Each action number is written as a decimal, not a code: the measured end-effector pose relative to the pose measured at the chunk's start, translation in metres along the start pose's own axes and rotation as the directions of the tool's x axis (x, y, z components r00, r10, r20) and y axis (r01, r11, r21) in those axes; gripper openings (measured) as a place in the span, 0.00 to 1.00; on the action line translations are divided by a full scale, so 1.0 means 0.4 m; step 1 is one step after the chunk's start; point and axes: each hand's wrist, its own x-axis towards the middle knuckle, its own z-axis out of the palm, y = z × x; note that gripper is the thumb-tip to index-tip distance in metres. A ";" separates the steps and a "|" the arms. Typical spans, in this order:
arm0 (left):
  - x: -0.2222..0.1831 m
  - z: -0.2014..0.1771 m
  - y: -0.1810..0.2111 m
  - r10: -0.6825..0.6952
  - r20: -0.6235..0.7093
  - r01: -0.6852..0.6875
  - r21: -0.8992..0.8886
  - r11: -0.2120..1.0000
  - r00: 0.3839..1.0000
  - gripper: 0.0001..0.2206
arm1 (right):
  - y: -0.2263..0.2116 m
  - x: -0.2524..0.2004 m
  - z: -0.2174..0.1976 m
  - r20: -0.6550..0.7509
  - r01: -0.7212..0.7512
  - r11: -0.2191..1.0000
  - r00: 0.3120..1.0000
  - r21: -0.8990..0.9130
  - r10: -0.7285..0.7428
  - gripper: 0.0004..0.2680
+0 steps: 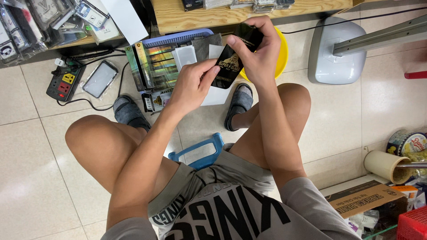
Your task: The person sorts various phone screen protectors by picking them up from a pile, removing them from a black sleeve, and then stacking them together on a work surface.
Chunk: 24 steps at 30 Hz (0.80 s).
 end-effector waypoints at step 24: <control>-0.004 0.001 -0.003 -0.039 0.014 0.040 -0.049 0.998 0.999 0.12 | -0.023 0.016 -0.002 -0.104 -0.213 0.971 0.969 0.104 0.223 0.16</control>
